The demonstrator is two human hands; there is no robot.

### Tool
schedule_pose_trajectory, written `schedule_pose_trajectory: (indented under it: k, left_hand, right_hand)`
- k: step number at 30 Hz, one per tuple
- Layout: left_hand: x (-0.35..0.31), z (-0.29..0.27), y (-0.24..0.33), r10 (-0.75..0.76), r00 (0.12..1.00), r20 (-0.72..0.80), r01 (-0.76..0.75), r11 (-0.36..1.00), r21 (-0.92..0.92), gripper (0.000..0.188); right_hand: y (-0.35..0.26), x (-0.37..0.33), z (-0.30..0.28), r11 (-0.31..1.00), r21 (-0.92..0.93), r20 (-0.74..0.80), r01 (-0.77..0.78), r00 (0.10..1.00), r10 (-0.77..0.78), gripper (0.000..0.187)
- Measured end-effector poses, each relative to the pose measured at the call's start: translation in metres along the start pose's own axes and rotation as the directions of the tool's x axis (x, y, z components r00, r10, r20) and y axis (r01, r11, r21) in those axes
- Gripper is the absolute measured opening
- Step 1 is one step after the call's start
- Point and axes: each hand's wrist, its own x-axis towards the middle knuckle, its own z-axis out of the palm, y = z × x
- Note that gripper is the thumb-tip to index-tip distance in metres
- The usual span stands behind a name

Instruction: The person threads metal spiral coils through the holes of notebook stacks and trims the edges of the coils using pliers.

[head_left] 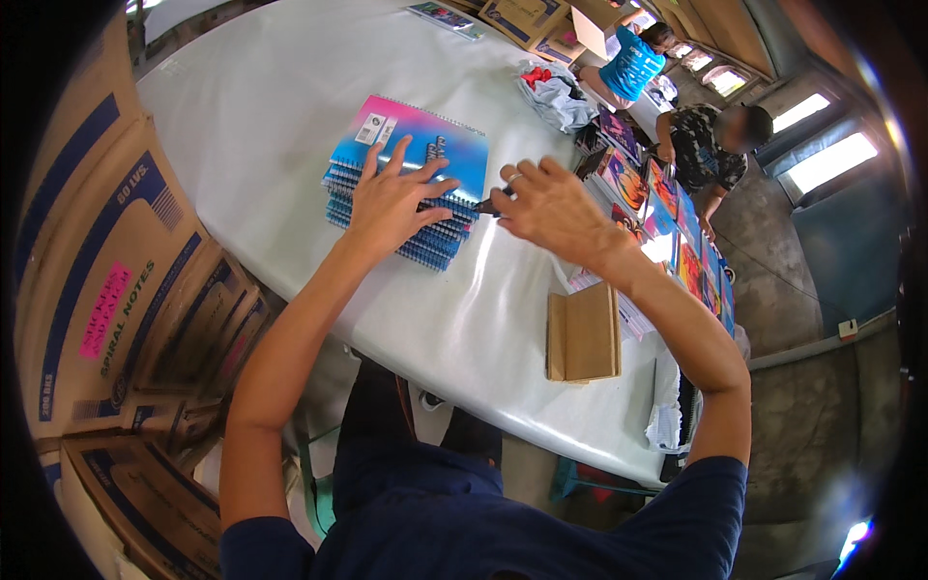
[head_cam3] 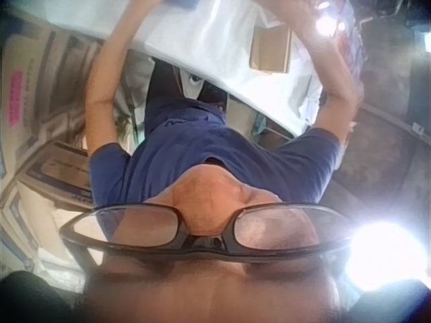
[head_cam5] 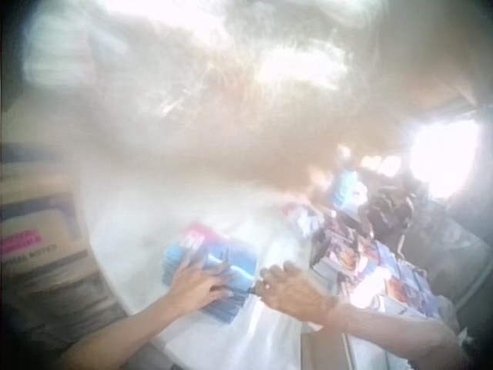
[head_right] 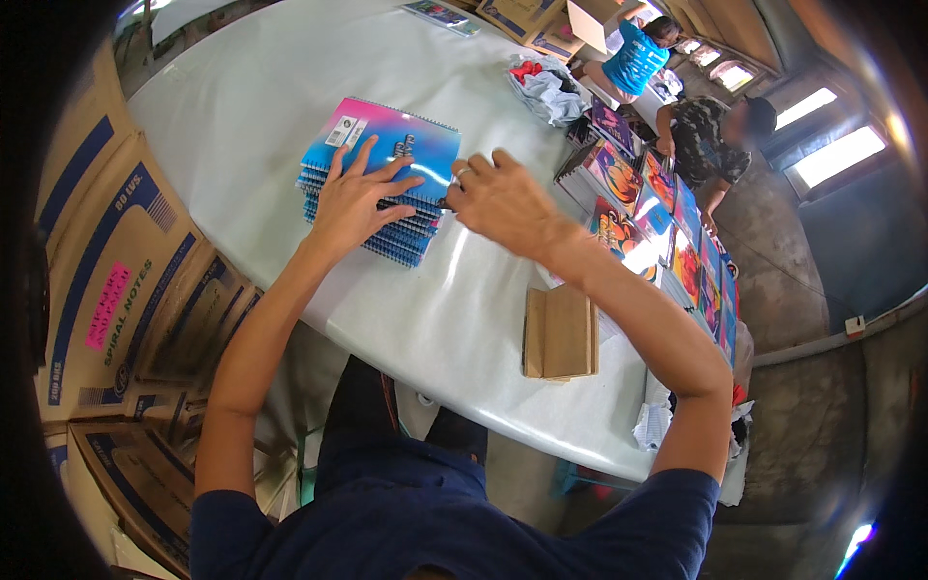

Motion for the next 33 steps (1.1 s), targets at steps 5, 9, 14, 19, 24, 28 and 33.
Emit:
schedule_pose_trajectory:
  k: [5,9,14,19,24,28,33]
  left_hand:
    - [0.003,0.003,0.002,-0.02,0.998,0.061,0.021,1.0,-0.016,0.038]
    - [0.004,0.005,0.003,-0.001,0.998,0.059,0.003,1.0,-0.025,0.039]
    - [0.003,0.002,0.002,-0.013,0.998,0.062,0.011,1.0,0.025,0.042]
    - [0.004,0.001,0.004,-0.028,0.995,0.1,0.026,0.999,0.021,0.046]
    - [0.006,-0.002,0.01,-0.056,0.985,0.162,0.056,0.998,0.007,0.05]
    - [0.005,-0.002,0.005,-0.041,0.988,0.151,0.039,0.999,0.017,0.053]
    - [0.003,-0.005,0.007,-0.018,0.989,0.144,0.011,0.999,0.046,0.058]
  right_hand:
    - [0.018,-0.011,0.017,0.974,-0.032,-0.199,0.223,0.954,-0.225,0.02]
    - [0.011,-0.017,0.024,0.971,-0.088,-0.164,0.222,0.958,-0.234,0.015]
    - [-0.033,-0.01,0.011,0.994,-0.039,0.251,-0.102,0.962,0.108,0.011]
    - [-0.006,-0.013,0.009,0.994,-0.015,-0.173,0.112,0.978,-0.113,0.014]
    - [0.002,-0.013,0.024,0.959,-0.134,-0.163,0.251,0.949,-0.271,0.02]
    - [-0.032,-0.009,0.027,1.0,0.005,0.201,-0.007,0.98,0.006,0.023]
    - [-0.026,0.0,0.006,0.999,0.034,0.107,-0.031,0.994,0.028,0.019]
